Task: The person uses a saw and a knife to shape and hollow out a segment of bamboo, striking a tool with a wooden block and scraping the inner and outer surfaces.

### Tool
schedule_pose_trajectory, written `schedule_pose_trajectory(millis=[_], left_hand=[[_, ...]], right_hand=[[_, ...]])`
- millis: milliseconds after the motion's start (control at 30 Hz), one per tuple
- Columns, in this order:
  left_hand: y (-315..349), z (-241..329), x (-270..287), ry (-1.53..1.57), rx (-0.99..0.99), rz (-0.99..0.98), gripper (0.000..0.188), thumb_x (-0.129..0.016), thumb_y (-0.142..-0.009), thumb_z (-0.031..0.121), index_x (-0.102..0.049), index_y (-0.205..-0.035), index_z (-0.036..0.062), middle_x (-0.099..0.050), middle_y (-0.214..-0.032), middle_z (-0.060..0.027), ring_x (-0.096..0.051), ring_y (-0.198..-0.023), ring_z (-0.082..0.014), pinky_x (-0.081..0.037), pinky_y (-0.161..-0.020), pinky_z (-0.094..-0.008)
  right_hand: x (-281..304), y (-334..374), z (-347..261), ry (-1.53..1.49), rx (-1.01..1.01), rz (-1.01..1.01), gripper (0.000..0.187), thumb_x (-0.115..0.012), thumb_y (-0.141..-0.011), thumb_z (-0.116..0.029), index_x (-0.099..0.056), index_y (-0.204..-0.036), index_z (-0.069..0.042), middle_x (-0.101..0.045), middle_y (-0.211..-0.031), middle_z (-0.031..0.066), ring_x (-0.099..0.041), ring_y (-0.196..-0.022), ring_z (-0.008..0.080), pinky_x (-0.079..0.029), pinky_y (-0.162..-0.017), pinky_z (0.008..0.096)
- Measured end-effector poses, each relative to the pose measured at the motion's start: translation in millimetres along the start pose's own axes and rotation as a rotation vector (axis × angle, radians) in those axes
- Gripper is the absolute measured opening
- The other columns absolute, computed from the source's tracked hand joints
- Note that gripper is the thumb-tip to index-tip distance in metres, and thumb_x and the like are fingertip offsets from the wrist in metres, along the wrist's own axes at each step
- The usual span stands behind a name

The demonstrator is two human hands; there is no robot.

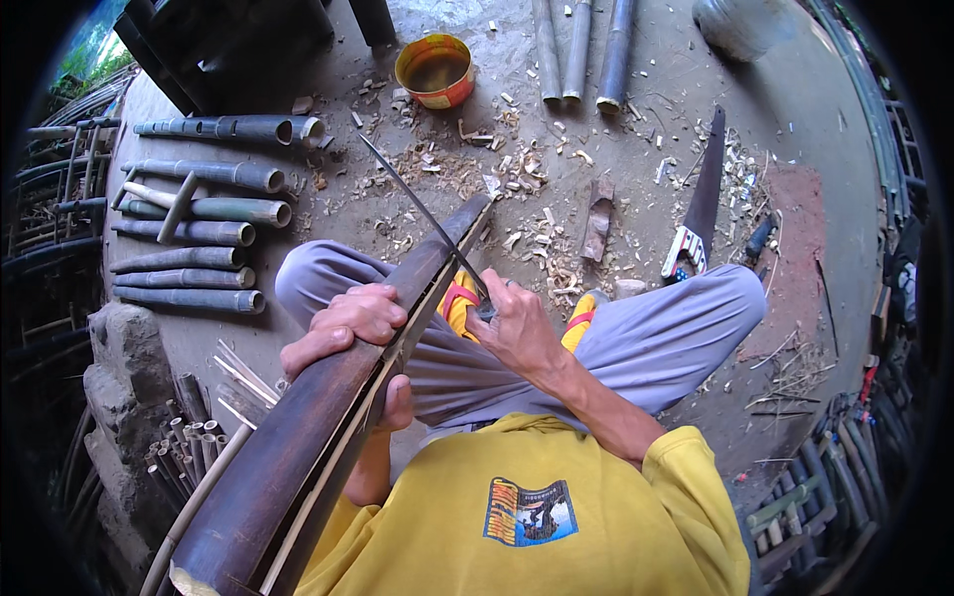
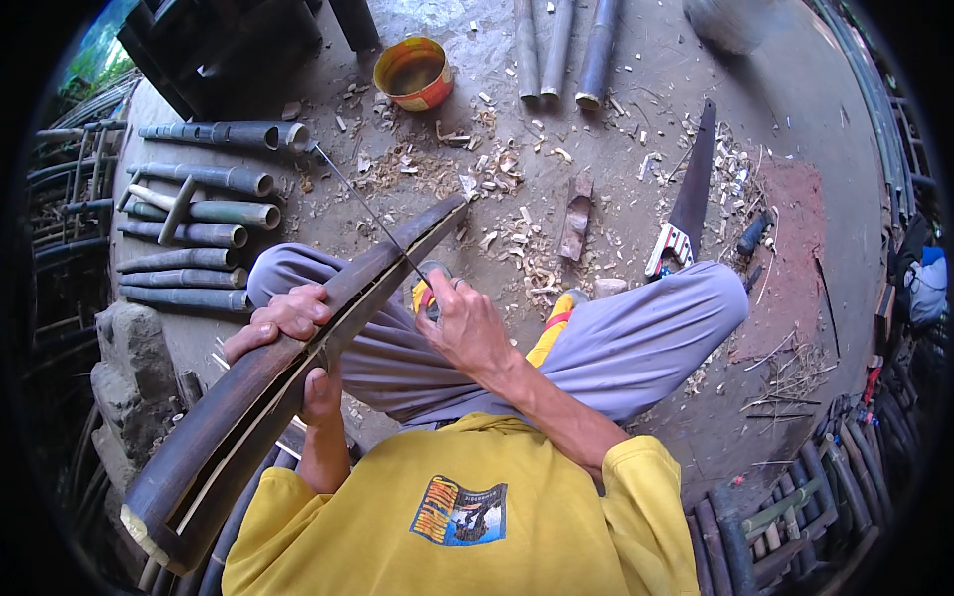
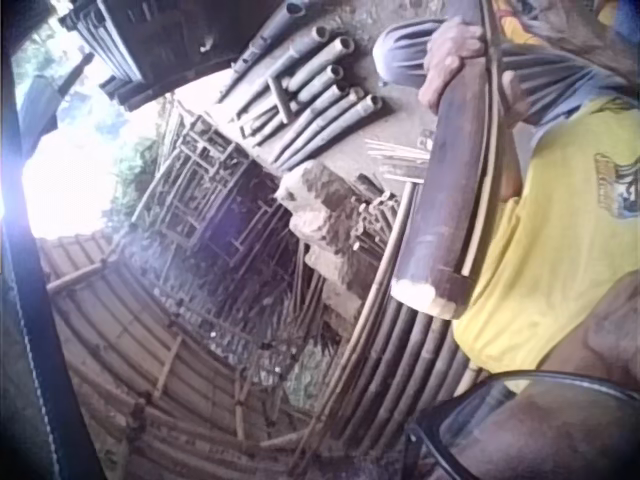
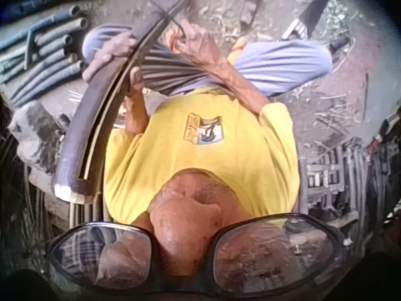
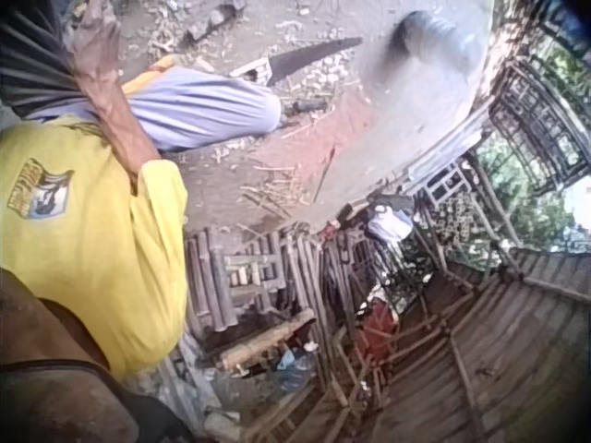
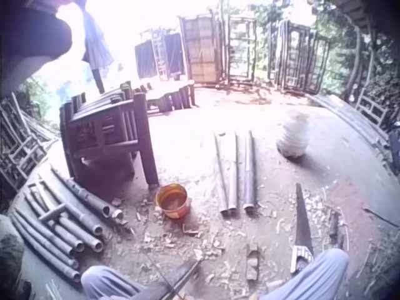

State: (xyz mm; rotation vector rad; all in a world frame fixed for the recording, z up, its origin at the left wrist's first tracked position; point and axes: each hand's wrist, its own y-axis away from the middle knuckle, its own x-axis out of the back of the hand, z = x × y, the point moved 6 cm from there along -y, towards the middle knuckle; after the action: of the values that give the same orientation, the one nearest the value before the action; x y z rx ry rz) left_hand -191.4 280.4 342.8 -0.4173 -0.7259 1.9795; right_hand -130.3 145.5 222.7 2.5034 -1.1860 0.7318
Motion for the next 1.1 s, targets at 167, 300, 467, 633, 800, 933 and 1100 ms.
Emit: schedule_pose_trajectory(millis=[167, 300, 467, 633, 800, 933, 1100], left_hand=[[0.4, 1.5, -0.7, -0.002, 0.026, 0.003, 0.053, -0.07, -0.075, 0.02, -0.035, -0.112, 0.0081, -0.052, -0.088, -0.0117, -0.056, -0.082, -0.0251, -0.047, -0.079, -0.0479], [-1.7, 0.2, 4.7, -0.02, 0.032, 0.01, 0.052, -0.07, -0.075, 0.02, -0.034, -0.111, 0.0084, -0.051, -0.088, -0.0111, -0.056, -0.081, -0.025, -0.046, -0.079, -0.049], [-0.7, 2.8, 2.1, -0.029, 0.1, 0.048, 0.05, -0.07, -0.075, 0.027, -0.038, -0.11, 0.0098, -0.049, -0.088, -0.0074, -0.054, -0.084, -0.0234, -0.044, -0.082, -0.0472], [-2.1, -0.2, 8.5, -0.055, 0.111, 0.103, 0.051, -0.069, -0.075, 0.027, -0.037, -0.112, 0.0107, -0.048, -0.088, -0.0051, -0.052, -0.083, -0.0217, -0.042, -0.081, -0.0459], [-6.1, -5.1, 13.0, -0.043, 0.126, 0.102, 0.05, -0.067, -0.074, 0.026, -0.039, -0.113, 0.0108, -0.049, -0.09, -0.0048, -0.053, -0.084, -0.0219, -0.041, -0.081, -0.0457], [-12.9, -6.6, 15.6, -0.096, 0.114, 0.151, 0.05, -0.066, -0.076, 0.025, -0.035, -0.111, 0.0092, -0.044, -0.086, -0.0054, -0.049, -0.077, -0.0207, -0.041, -0.076, -0.0462], [-15.6, -14.4, 25.9, -0.103, 0.126, 0.184, 0.048, -0.065, -0.076, 0.028, -0.035, -0.11, 0.0096, -0.043, -0.086, -0.0047, -0.049, -0.078, -0.02, -0.039, -0.075, -0.0446]], right_hand=[[-8.4, -4.7, 12.4, 0.046, -0.071, -0.003, 0.037, -0.068, -0.075, -0.015, -0.051, -0.103, 0.002, -0.058, -0.076, 0.0237, -0.06, -0.07, 0.0413, -0.049, -0.059, 0.0477], [-12.7, -12.3, 21.6, 0.05, -0.087, -0.094, 0.034, -0.066, -0.076, -0.015, -0.05, -0.1, 0.001, -0.058, -0.072, 0.0249, -0.061, -0.068, 0.0415, -0.049, -0.06, 0.048], [-20.9, -24.4, 46.8, 0.083, -0.211, -0.105, 0.031, -0.066, -0.076, -0.017, -0.051, -0.096, 0.0, -0.059, -0.074, 0.0264, -0.061, -0.069, 0.0424, -0.049, -0.06, 0.0478], [-17.3, -30.6, 32.4, 0.021, -0.07, -0.098, 0.033, -0.065, -0.076, -0.017, -0.052, -0.099, 0.001, -0.058, -0.07, 0.0282, -0.061, -0.068, 0.0435, -0.049, -0.06, 0.0489], [-42.7, -41.2, 94.8, 0.062, -0.221, -0.146, 0.032, -0.065, -0.075, -0.018, -0.052, -0.099, 0.0, -0.058, -0.068, 0.0272, -0.061, -0.067, 0.043, -0.05, -0.06, 0.0493], [-48.3, -44.8, 93.8, 0.042, -0.16, -0.101, 0.033, -0.064, -0.074, -0.016, -0.051, -0.098, 0.002, -0.057, -0.065, 0.0281, -0.062, -0.065, 0.0421, -0.05, -0.059, 0.0494], [-54.9, -61.9, 115.8, 0.042, -0.177, -0.113, 0.034, -0.064, -0.073, -0.014, -0.052, -0.1, 0.003, -0.057, -0.063, 0.0278, -0.063, -0.064, 0.0402, -0.052, -0.059, 0.0485]])
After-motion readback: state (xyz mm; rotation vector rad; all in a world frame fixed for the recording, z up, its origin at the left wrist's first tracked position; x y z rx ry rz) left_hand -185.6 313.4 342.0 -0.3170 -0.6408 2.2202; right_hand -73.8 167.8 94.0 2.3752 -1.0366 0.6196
